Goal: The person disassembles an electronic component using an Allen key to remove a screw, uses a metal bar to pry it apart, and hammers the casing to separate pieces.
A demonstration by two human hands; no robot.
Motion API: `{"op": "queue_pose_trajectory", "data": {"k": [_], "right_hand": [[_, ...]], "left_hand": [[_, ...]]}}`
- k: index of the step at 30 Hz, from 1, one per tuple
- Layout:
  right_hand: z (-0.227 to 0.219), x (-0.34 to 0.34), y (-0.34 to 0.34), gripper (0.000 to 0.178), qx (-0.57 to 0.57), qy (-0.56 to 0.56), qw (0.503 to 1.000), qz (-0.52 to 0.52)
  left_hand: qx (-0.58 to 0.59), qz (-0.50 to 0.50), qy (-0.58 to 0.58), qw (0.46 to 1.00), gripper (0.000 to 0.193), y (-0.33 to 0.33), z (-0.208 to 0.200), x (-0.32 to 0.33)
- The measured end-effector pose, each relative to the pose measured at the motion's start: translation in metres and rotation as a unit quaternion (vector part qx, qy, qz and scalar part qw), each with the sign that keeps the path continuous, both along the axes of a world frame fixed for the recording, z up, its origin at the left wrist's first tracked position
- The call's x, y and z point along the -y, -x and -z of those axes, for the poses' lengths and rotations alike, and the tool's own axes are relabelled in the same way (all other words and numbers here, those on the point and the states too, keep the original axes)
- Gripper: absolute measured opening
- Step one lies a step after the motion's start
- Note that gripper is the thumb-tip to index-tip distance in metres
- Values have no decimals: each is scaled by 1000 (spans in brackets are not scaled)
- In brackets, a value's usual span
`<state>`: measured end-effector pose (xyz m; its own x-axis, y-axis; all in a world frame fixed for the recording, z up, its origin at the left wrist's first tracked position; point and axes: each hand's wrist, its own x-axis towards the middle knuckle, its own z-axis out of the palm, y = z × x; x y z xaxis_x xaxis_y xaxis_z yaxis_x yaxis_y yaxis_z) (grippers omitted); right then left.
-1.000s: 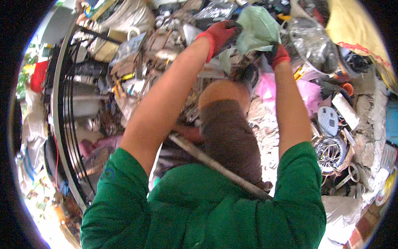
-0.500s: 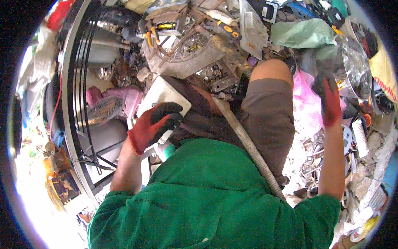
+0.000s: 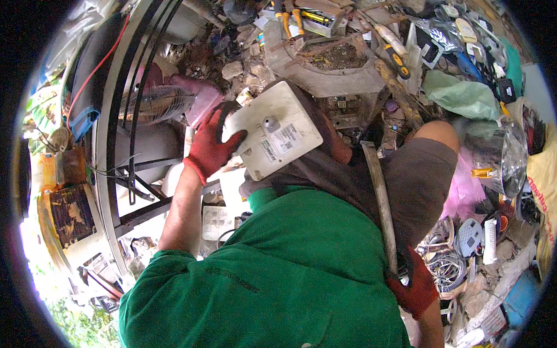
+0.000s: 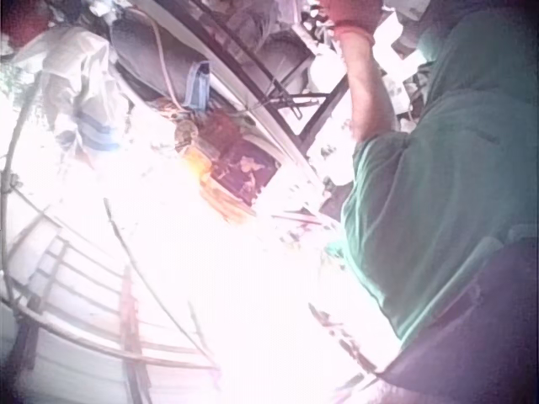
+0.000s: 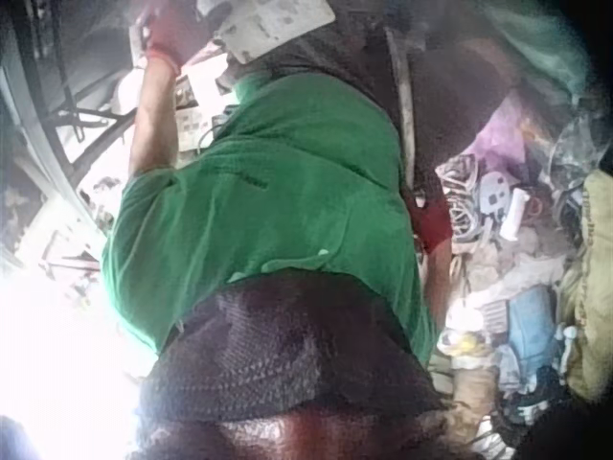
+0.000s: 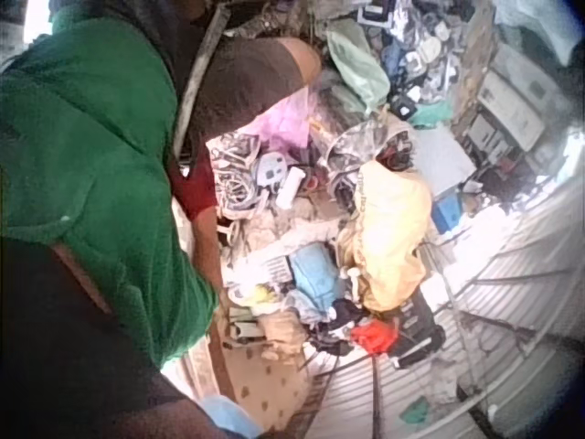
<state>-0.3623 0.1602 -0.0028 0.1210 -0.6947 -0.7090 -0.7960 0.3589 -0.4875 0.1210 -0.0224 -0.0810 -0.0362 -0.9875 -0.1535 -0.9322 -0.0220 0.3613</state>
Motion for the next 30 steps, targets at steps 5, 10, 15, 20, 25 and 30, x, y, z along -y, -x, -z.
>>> {"op": "queue_pose_trajectory", "data": {"k": [5, 10, 15, 20, 25, 30], "right_hand": [[-13, 8, -8, 89, 16, -95, 995, 35], [3, -5, 3, 85, 163, -24, 976, 140], [-7, 29, -26, 81, 126, 114, 979, 113], [20, 59, -38, 77, 89, 237, 967, 34], [19, 137, -67, 65, 102, 350, 931, 15], [53, 289, -105, 67, 91, 466, 880, -20]], "left_hand": [[18, 81, 99, 992, 72, 21, 17, -7], [-3, 97, 134, 986, 63, 39, 31, 3], [-62, 115, 116, 985, 48, 28, 48, 7], [-207, 60, 199, 956, 36, 14, 32, 2], [-460, -64, 159, 871, 27, 6, 26, -1], [-903, -89, -74, 414, 51, -4, 51, -17]]}}
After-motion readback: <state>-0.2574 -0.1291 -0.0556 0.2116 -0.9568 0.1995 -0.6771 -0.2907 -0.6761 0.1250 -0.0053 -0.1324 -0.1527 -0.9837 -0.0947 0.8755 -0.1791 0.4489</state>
